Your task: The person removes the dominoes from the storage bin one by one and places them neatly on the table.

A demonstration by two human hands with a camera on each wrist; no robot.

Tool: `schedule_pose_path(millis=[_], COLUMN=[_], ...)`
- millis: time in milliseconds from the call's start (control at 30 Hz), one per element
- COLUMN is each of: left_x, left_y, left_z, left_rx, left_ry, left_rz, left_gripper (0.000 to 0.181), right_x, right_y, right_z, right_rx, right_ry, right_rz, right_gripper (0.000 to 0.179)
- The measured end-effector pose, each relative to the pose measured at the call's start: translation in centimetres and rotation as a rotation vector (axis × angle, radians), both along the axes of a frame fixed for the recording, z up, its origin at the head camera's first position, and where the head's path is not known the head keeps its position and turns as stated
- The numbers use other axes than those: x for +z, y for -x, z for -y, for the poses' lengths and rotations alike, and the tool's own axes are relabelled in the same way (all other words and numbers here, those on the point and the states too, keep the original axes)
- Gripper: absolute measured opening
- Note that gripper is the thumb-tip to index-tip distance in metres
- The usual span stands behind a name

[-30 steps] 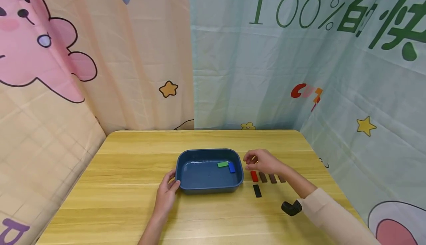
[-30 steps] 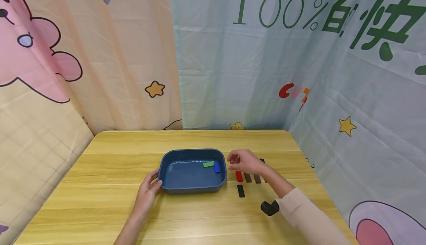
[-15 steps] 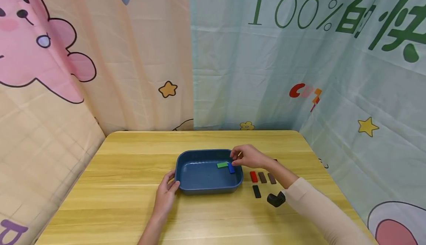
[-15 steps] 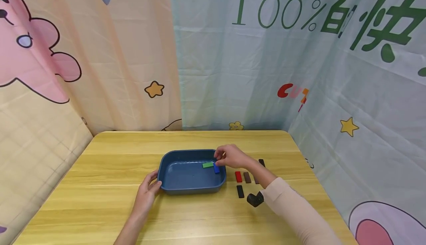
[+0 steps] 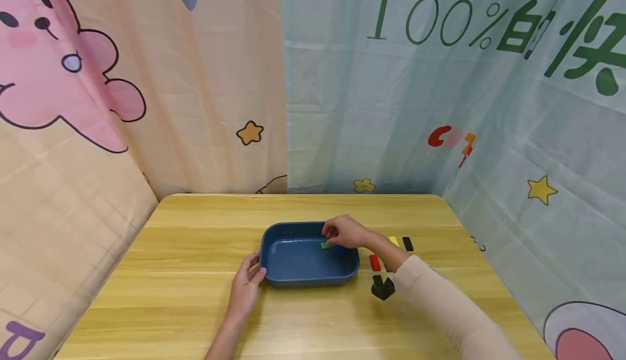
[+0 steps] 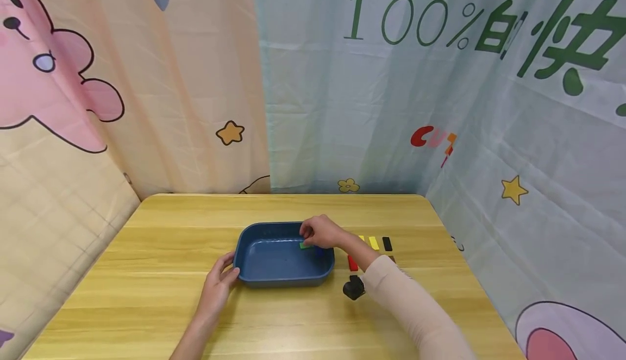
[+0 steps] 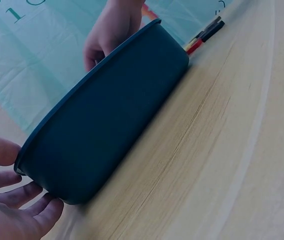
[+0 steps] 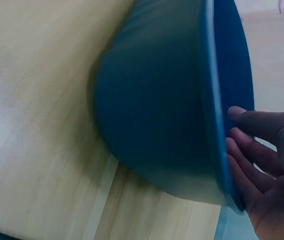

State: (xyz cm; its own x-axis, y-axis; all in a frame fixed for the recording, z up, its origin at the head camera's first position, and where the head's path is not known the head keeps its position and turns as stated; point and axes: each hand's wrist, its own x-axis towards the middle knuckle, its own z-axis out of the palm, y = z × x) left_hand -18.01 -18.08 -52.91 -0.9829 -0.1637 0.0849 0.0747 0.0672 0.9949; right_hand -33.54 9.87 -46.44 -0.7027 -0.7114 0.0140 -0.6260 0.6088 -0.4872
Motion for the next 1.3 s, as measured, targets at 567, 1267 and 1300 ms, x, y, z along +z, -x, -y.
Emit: schedule_pose_path(millis=[567,1267,1300], left_x=[-0.2,-0.3,-0.3], left_y=[0.0,-0.1,-0.1], left_z=[-0.4,-0.2,-0.2], left_rx=[-0.014,0.012,0.012], left_ry=[-0.017,0.002,0.001], left_rz=[-0.016,-0.024,-0.029], left_gripper=[0.046,0.045,0.045], right_x=[-2.3,-2.1,-2.0], right_y=[-0.7,0.4,0.4], right_z=[2.2,1.5,1.4], right_rx=[-0.044,-0.001,-0.007], right_ry=[-0.310,0.144,0.158], right_rz=[-0.224,-0.116,-0.118], right_gripper=[0.020,0.007,0.007])
